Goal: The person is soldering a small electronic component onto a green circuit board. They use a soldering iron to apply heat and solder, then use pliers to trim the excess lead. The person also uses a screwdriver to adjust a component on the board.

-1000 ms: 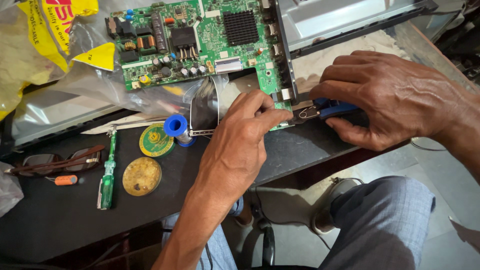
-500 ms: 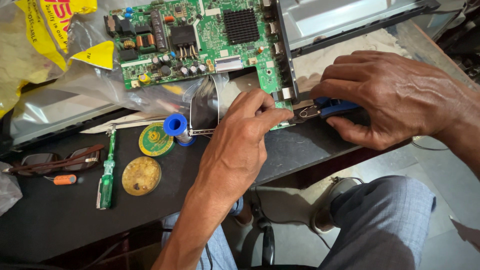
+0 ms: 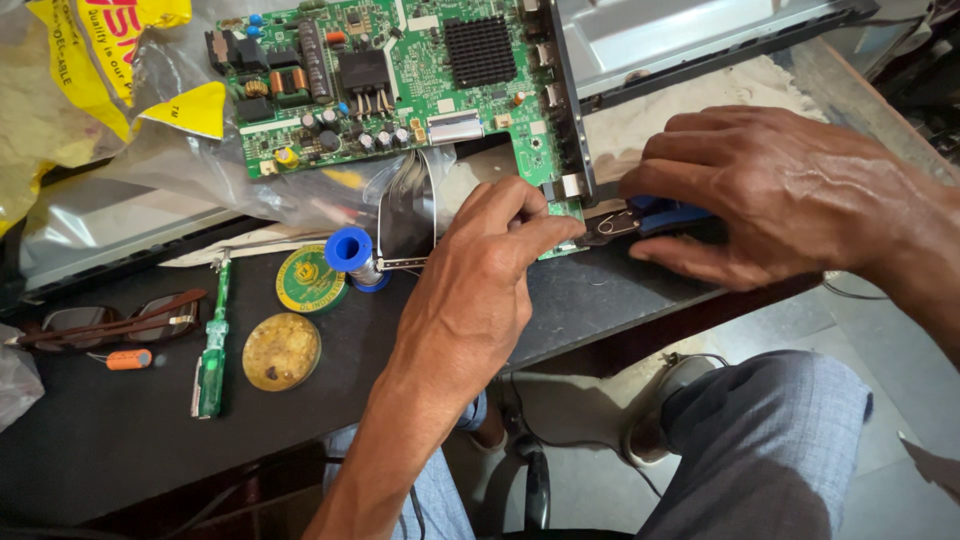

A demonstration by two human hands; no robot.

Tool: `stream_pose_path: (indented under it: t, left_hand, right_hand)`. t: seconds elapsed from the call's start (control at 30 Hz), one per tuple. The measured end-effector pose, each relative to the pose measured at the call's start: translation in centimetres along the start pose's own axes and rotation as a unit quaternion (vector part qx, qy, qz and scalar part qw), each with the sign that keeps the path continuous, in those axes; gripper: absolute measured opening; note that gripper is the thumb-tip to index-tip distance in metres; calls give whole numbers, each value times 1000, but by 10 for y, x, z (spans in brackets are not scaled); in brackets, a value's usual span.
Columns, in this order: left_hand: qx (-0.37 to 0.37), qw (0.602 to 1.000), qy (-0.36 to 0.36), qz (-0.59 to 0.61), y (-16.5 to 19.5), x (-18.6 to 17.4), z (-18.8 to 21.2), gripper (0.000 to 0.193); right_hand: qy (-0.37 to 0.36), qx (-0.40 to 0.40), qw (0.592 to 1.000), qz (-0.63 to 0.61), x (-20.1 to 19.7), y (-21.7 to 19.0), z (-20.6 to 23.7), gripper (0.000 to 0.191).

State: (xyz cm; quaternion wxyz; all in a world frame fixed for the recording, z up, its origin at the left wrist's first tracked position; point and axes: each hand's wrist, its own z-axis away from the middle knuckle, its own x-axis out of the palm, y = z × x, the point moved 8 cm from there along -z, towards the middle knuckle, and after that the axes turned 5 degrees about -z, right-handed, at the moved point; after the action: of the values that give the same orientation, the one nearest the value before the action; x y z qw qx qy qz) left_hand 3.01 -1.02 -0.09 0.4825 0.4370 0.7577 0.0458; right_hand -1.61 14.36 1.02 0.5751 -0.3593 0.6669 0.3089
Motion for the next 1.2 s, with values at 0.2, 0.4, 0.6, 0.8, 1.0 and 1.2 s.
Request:
stream_pose_path:
  t: [0.2, 0.4, 0.6, 0.8, 1.0, 1.2]
  left_hand:
    - [5, 1000, 4, 3, 0, -1, -2, 43]
    - [6, 1000, 5, 6, 0, 0, -3, 43]
    - [-1, 1000, 1, 13, 0, 0, -3, 37]
    - [-1, 1000, -1, 10, -1, 0, -3, 39]
    - [-3, 1000, 1, 11, 2, 1, -4, 37]
    - [5, 1000, 10, 10, 3, -1, -6, 34]
  right_hand:
    - [9, 3, 1000, 8, 2, 4, 2, 51]
    - [2, 0, 1000, 20, 8, 6, 2, 48]
    - [-1, 6, 1000, 11, 11, 8, 3, 48]
    - [11, -9, 1000, -3, 8, 5, 2, 46]
    - [18, -10, 1000, 3, 4, 4, 4, 46]
    - [45, -23, 998, -23, -3, -1, 3, 46]
